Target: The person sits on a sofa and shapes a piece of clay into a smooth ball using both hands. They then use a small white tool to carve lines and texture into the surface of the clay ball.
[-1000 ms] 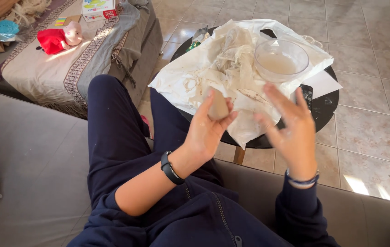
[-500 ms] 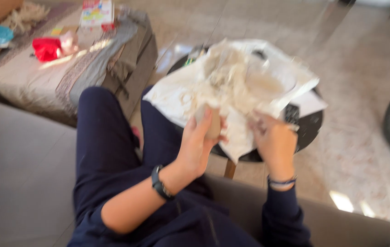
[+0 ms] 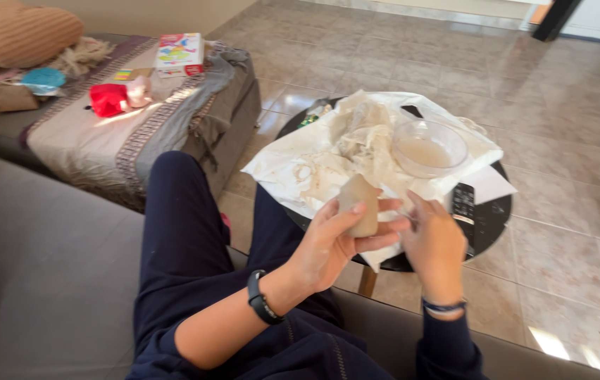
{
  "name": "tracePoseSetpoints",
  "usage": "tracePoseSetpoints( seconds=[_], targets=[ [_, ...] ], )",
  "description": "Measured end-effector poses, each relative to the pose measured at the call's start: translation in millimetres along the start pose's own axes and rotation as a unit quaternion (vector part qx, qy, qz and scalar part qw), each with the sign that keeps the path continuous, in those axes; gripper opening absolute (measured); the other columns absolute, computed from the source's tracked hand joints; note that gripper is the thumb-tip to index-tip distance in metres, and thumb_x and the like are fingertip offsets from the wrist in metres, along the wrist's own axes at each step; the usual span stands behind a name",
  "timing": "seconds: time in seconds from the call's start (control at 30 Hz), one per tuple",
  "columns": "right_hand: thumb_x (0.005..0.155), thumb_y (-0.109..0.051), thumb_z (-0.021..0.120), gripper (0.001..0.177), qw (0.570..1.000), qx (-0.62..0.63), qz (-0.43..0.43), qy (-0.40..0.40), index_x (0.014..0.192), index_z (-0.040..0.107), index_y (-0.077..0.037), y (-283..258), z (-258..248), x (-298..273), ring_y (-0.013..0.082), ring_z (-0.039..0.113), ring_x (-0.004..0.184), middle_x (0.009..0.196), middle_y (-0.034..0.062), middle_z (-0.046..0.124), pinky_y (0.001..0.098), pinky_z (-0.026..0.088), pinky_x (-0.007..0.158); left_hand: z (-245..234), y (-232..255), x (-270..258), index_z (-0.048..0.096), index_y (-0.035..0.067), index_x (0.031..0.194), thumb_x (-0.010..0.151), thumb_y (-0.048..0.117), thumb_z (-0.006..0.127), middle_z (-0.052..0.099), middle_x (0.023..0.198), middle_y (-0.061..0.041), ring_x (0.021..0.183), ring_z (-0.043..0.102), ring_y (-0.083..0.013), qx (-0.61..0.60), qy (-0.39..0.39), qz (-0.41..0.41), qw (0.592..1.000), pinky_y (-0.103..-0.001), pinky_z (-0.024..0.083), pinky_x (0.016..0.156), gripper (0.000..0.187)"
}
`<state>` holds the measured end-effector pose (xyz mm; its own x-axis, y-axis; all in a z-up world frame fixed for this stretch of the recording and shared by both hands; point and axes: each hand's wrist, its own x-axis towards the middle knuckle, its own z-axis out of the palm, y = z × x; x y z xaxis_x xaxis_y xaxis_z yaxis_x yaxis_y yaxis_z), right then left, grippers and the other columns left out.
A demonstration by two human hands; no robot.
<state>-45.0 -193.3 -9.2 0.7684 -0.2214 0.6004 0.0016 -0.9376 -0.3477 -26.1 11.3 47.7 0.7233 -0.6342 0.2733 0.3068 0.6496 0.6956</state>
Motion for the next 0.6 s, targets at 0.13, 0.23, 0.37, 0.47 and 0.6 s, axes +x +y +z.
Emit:
tracePoseSetpoints(
  seconds=[0.13, 0.23, 0.37, 0.47, 0.6],
  targets=[
    [0.086, -0.012, 0.074, 0.033, 1.0, -0.001, 0.011, 0.005, 0.119, 0.073, -0.014, -1, -18, 0, 0.0312, 0.069, 0.08, 0.092, 0.0083, 0.07, 0.0421, 0.053, 0.068, -12, -7, 1, 0.048, -0.003, 0.132, 0.101, 0.026, 0.059, 0.067, 0.123, -0.017, 0.115, 0.068, -0.0371, -0.003, 0.019, -0.018, 1.0, -0.046, 0.057, 0.096, 0.043],
    [0.096, -0.015, 0.074, 0.021, 0.997, 0.064, 0.003, 0.039, 0.115, 0.071, -0.007, 2, -24, -1, 0.0275, 0.069, 0.077, 0.095, 0.0117, 0.071, 0.0382, 0.052, 0.067, -34, -26, 7, 0.052, 0.005, 0.123, 0.101, 0.026, 0.062, 0.063, 0.104, -0.012, 0.094, 0.071, -0.0326, -0.054, 0.021, 0.006, 0.998, -0.047, 0.061, 0.085, 0.033],
    [0.098, -0.016, 0.066, 0.027, 0.965, 0.26, 0.042, -0.008, 0.12, 0.068, 0.0, -3, -29, 1, 0.0098, 0.059, 0.068, 0.092, 0.0077, 0.075, 0.0263, 0.046, 0.06, -40, -31, 12, 0.053, 0.007, 0.112, 0.105, 0.044, 0.056, 0.061, 0.089, -0.01, 0.072, 0.063, -0.0232, -0.126, 0.12, 0.036, 0.984, -0.038, 0.052, 0.067, 0.038],
    [0.101, -0.021, 0.063, 0.033, 0.947, 0.313, 0.057, -0.041, 0.126, 0.069, 0.0, -9, -33, 0, 0.005, 0.049, 0.064, 0.089, 0.0049, 0.075, 0.0226, 0.04, 0.057, -34, -24, 12, 0.053, 0.007, 0.105, 0.105, 0.063, 0.043, 0.06, 0.076, -0.01, 0.06, 0.058, -0.0229, -0.116, 0.19, 0.027, 0.975, -0.035, 0.046, 0.056, 0.058],
    [0.11, -0.031, 0.048, 0.044, 0.905, 0.413, 0.044, -0.088, 0.132, 0.071, -0.001, -14, -38, -8, 0.0053, 0.041, 0.066, 0.091, 0.0038, 0.073, 0.02, 0.037, 0.061, -24, -22, 7, 0.055, 0.007, 0.106, 0.1, 0.072, 0.024, 0.06, 0.072, -0.012, 0.06, 0.06, -0.0244, -0.059, 0.245, 0.003, 0.968, -0.037, 0.047, 0.058, 0.073]
  ],
)
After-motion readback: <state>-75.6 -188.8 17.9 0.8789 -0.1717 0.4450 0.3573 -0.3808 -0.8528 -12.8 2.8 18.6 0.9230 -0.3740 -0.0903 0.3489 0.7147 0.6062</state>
